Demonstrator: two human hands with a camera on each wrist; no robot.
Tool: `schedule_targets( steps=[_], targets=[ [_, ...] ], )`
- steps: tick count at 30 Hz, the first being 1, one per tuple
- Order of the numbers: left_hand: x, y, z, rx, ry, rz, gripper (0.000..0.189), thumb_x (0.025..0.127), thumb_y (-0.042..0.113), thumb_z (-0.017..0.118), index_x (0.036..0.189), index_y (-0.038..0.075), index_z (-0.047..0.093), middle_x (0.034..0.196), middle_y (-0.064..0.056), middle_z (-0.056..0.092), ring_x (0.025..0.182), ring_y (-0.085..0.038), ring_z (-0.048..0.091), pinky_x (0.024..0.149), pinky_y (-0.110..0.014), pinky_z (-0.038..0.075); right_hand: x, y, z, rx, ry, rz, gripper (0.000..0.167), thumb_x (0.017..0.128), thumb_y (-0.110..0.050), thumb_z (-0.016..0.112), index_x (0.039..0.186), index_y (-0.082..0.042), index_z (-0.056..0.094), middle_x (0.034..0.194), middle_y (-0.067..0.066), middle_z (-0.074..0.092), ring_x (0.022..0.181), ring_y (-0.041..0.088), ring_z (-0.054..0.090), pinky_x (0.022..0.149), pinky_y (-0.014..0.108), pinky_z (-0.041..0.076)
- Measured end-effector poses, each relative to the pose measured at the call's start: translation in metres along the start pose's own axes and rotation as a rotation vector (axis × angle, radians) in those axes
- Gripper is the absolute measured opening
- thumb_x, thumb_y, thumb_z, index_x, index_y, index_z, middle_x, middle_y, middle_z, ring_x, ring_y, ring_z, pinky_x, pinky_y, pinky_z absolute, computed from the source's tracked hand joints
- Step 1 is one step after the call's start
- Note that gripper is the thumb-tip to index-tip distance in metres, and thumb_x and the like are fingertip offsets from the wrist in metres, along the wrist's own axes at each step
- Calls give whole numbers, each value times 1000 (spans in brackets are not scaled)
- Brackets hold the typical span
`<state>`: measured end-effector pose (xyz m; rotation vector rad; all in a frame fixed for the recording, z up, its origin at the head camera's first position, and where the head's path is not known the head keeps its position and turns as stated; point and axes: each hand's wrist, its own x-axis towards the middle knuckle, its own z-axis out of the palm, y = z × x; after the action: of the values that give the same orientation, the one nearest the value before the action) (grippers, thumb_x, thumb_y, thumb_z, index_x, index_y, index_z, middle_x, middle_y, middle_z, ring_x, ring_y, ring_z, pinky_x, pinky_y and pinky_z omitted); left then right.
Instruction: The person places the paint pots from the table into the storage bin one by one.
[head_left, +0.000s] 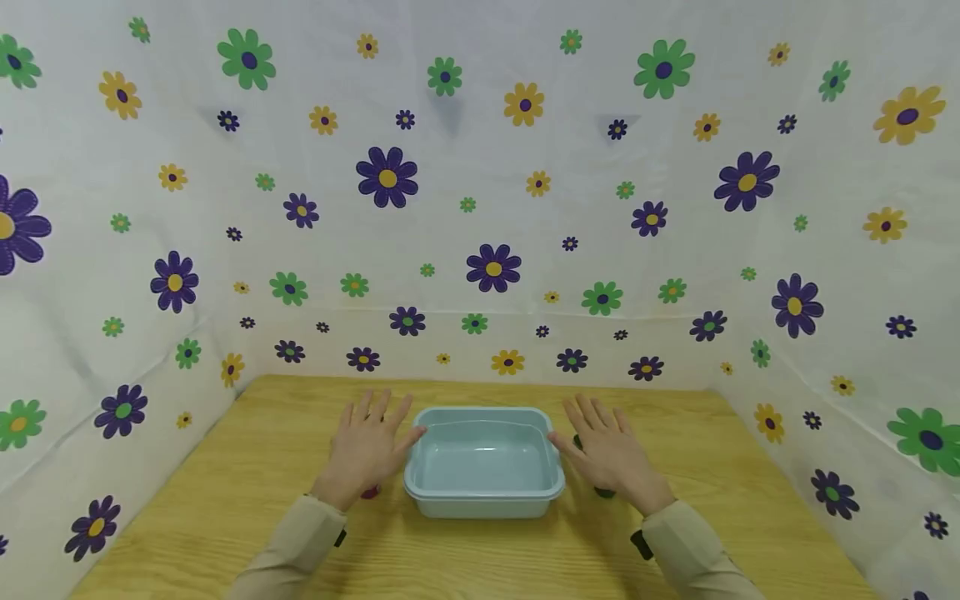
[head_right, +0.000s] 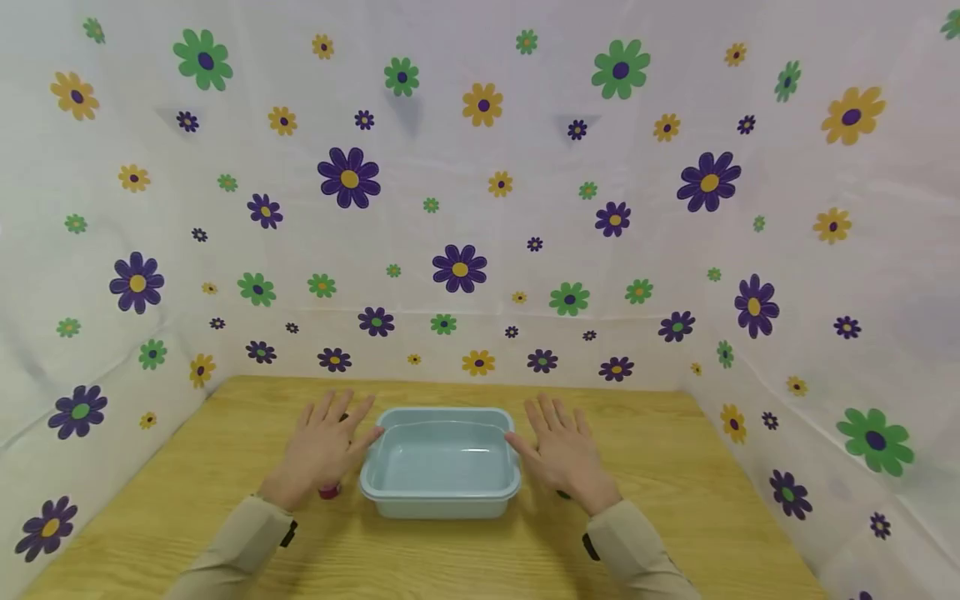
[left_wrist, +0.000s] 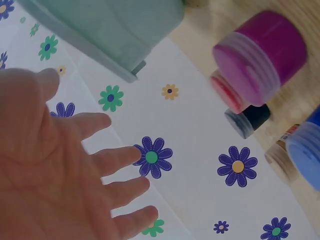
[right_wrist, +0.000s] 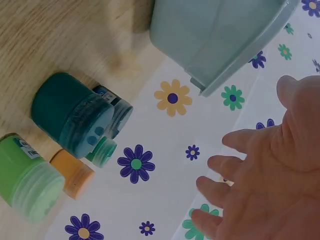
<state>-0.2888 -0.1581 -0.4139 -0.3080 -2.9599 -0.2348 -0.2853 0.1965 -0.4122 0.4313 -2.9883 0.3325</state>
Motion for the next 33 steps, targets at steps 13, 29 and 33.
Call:
schedule_targets(
  steps=[13,29,33],
  targets=[
    [7,-18,4,-7,302,106,56,100,52,46,138,12,56,132,-17,61,122,-39,56,100,-57,49,8,-1,17,89,378,-88,48,97,-36,60,132,-3,60,131,19,62,118,37,60,102,53,49],
    [10,-72,19,-854,7,73,29,94,30,67,118,14,67,115,-8,70,103,-20,65,85,-32,57,-8,6,18,926,-61,58,39,88,-20,74,120,1,65,113,16,66,89,24,64,75,38,61],
    [9,-92,17,-927,-133,136,39,90,28,72,122,7,65,117,-13,69,104,-22,65,86,-37,57,-13,12,19,1025,-184,38,50,87,-19,75,129,2,59,128,21,58,96,23,60,80,32,58]
  ],
)
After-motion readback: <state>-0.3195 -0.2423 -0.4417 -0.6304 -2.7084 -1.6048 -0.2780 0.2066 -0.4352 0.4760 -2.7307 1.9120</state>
